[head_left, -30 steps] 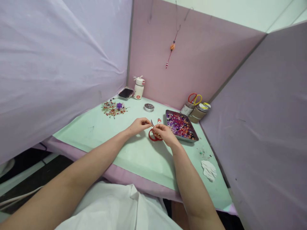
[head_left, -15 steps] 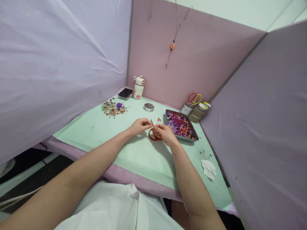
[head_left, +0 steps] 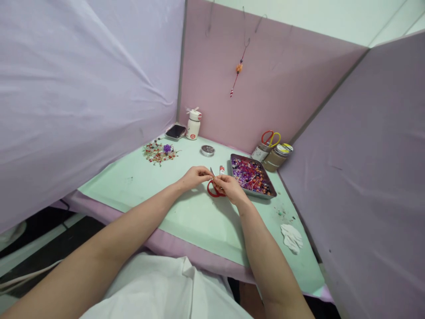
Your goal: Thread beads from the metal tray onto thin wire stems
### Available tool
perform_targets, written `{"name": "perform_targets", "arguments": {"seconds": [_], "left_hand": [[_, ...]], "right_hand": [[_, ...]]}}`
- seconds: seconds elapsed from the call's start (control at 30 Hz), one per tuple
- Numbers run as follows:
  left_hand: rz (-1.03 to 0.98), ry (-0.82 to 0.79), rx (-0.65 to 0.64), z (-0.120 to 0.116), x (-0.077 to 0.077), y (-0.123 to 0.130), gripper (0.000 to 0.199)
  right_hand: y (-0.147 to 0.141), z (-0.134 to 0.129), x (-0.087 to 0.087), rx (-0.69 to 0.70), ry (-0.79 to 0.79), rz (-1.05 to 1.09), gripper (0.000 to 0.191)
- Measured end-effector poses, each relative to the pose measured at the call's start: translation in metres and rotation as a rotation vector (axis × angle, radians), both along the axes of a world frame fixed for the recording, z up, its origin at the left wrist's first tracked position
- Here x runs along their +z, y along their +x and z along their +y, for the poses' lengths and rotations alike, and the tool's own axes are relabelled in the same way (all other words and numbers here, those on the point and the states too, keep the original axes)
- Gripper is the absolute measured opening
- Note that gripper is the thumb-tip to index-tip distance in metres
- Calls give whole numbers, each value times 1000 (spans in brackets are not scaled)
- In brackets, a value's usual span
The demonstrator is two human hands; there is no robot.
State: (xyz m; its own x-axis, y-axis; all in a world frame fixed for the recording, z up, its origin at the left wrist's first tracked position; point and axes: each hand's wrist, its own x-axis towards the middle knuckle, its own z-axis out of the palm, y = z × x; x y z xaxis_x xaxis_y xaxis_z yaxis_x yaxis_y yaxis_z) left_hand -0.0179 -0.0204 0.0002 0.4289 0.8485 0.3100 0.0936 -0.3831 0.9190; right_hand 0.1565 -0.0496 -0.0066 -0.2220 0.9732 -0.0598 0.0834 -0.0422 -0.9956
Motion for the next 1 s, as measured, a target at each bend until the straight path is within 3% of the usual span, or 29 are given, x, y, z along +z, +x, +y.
{"name": "perform_targets", "arguments": {"seconds": [0.27,0.57,0.73,0.87,1.0], "left_hand": [[-17,-58,-3,0,-2,2,17],[-76,-164,20,-1,0,0,22],[-80,-283,-86,-1,-3,-1,26],[-104,-356,-145,0,-3,-2,24],[-253,-374,-204,-1,1,-3,19]], "right_hand": [[0,0,-1,-8,0,-20,39],[-5,-3,7,-165,312,-239,20],[-8,-5,9,-184,436,-268,17],[-5,0,3,-151,410,-232,17],[-3,5,-3,-206,352,-176,18]]}}
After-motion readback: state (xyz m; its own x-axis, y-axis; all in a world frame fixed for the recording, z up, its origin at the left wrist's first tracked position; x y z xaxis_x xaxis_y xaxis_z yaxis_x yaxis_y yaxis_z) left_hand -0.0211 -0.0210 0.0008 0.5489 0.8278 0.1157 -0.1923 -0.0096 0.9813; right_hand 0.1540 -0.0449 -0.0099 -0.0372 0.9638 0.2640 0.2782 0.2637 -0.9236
